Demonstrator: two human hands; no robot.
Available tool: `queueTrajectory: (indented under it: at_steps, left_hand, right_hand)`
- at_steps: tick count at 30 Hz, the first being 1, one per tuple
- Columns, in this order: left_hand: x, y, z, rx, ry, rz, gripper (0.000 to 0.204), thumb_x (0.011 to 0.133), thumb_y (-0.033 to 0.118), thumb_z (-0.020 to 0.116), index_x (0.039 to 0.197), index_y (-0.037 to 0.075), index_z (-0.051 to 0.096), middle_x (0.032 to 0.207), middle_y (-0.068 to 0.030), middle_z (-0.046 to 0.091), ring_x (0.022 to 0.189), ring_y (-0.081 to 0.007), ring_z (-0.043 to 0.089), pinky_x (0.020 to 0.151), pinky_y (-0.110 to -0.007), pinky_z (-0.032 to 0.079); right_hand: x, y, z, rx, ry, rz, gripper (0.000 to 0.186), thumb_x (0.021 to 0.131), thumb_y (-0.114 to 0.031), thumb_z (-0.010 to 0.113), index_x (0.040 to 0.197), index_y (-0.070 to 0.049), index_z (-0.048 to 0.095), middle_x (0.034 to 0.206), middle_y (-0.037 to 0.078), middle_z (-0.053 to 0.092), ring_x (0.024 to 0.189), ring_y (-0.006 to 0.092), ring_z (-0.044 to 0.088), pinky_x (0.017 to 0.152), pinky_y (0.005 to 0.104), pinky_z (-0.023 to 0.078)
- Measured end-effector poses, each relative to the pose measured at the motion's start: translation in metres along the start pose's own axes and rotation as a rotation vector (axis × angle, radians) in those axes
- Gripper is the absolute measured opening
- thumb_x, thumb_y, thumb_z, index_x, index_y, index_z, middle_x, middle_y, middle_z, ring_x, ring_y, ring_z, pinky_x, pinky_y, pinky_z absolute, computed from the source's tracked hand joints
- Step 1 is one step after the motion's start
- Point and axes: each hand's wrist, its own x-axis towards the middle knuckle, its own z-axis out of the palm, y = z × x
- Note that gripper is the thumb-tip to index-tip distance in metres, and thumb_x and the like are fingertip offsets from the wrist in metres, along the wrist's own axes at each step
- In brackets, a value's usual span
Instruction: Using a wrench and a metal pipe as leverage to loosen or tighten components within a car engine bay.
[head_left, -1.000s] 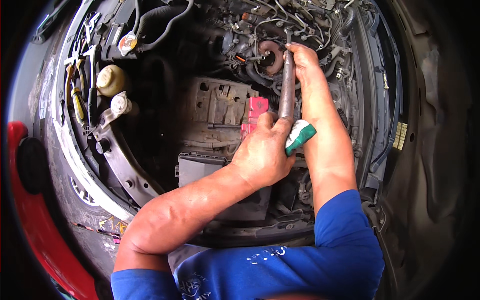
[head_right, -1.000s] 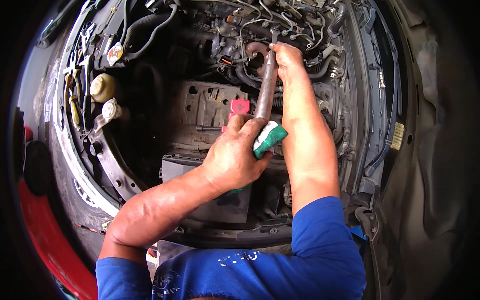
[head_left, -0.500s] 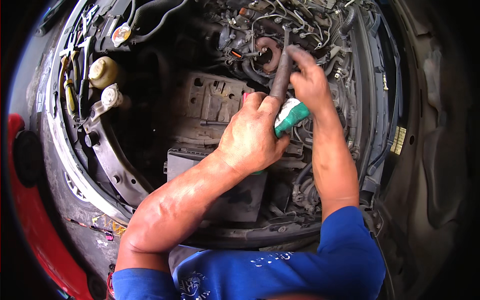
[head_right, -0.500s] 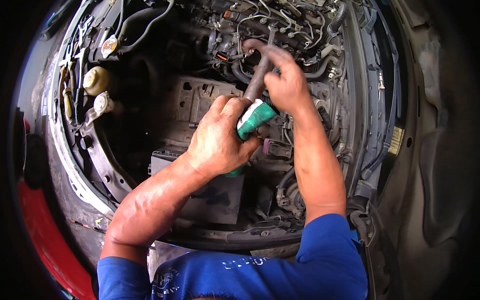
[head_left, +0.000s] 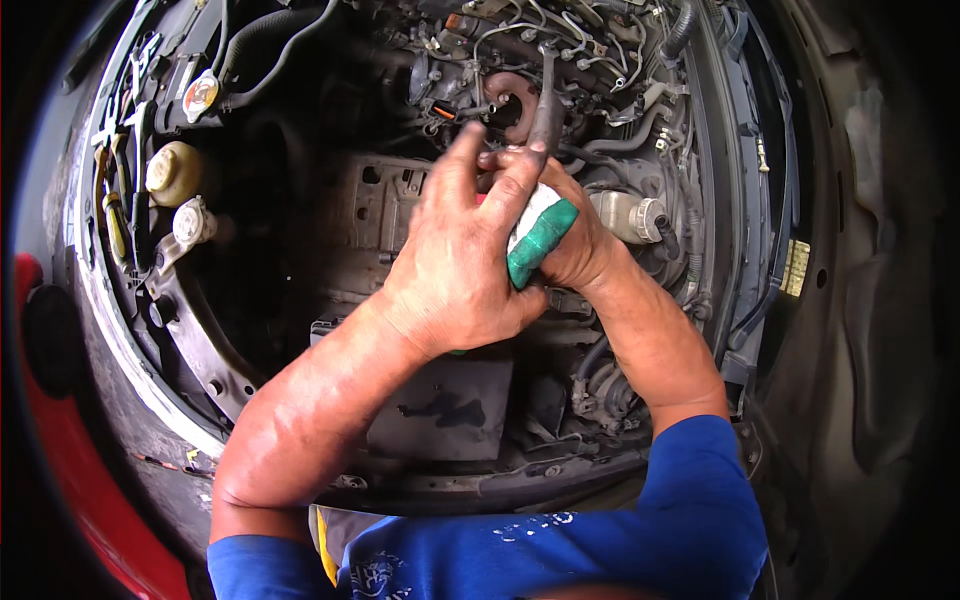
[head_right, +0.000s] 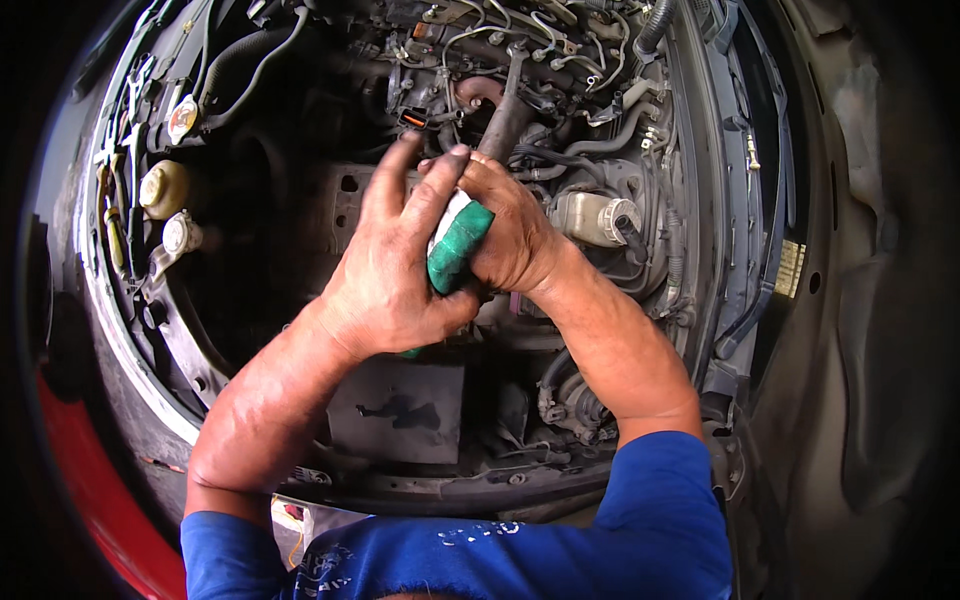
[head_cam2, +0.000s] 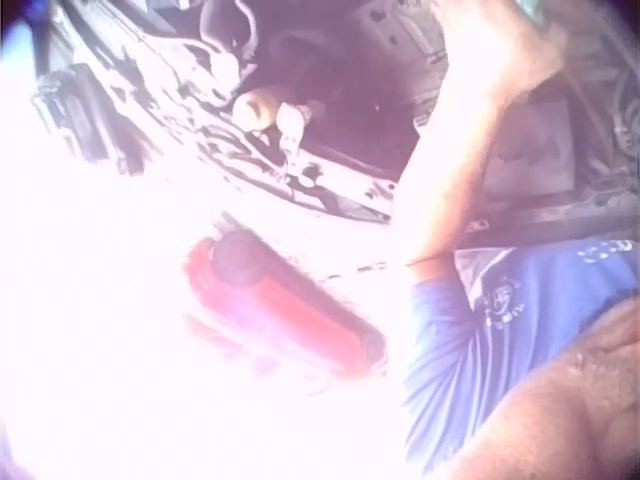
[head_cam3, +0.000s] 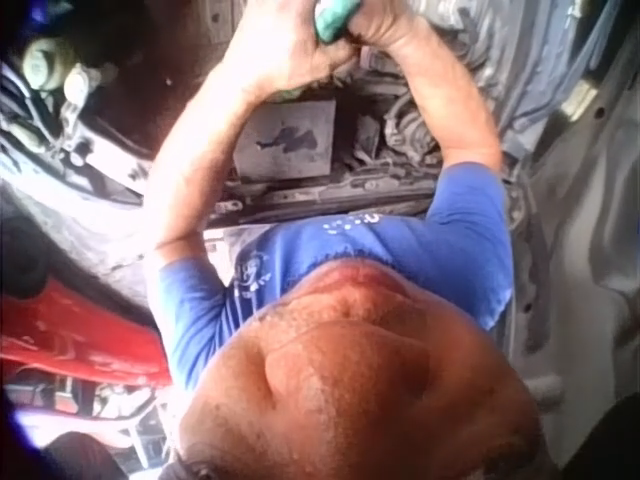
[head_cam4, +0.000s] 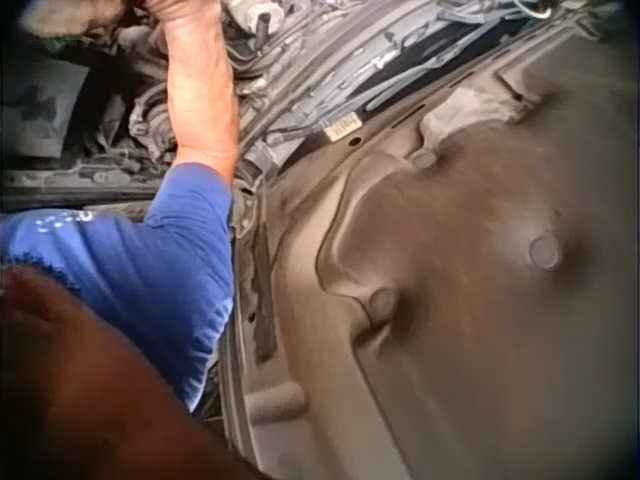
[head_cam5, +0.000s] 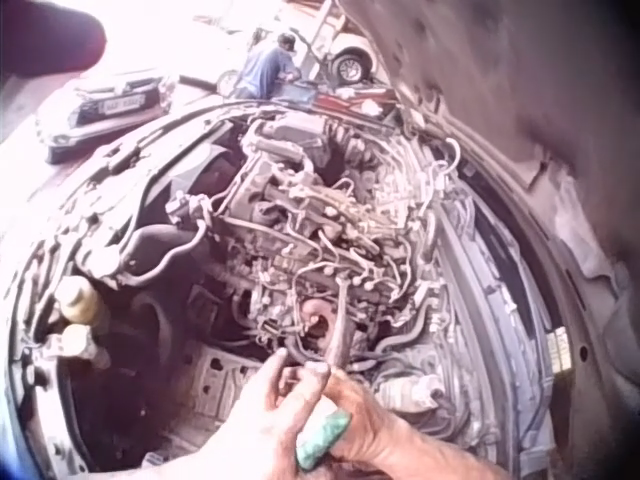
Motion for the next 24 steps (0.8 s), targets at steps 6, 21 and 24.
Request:
queueTrajectory:
  at_steps: [6, 21, 24]
  left_hand:
    - [0.017, -0.018, 0.001, -0.315, -0.238, 0.057, 0.104, 0.057, 0.007, 0.083, 0.15, 0.003, 0.038, 0.15, -0.0229, 0.044, 0.149, -0.0472, 0.029, 0.118, -0.05, 0.038]
    - [0.031, -0.036, -0.009, -0.414, -0.246, 0.133, 0.085, 0.05, 0.01, 0.082, 0.131, 0.003, 0.056, 0.136, -0.0216, 0.056, 0.138, -0.0481, 0.045, 0.112, -0.051, 0.045]
    - [0.031, -0.038, -0.009, -0.442, -0.249, 0.125, 0.084, 0.051, 0.01, 0.082, 0.131, 0.004, 0.056, 0.135, -0.0221, 0.057, 0.138, -0.0483, 0.045, 0.111, -0.052, 0.045]
  right_hand:
    - [0.0, 0.012, 0.003, 0.09, -0.013, -0.002, 0.03, 0.063, -0.017, 0.077, 0.09, -0.009, 0.068, 0.09, 0.009, 0.068, 0.08, 0.0338, 0.065, 0.078, 0.0437, 0.051]
    - [0.017, -0.007, 0.001, 0.039, 0.014, 0.024, 0.031, 0.061, -0.014, 0.072, 0.091, -0.012, 0.065, 0.09, 0.004, 0.066, 0.086, 0.0331, 0.063, 0.081, 0.0465, 0.047]
    - [0.018, -0.009, 0.002, 0.037, -0.009, 0.077, 0.03, 0.064, -0.016, 0.071, 0.092, -0.01, 0.064, 0.09, 0.007, 0.066, 0.086, 0.0354, 0.062, 0.081, 0.0474, 0.047]
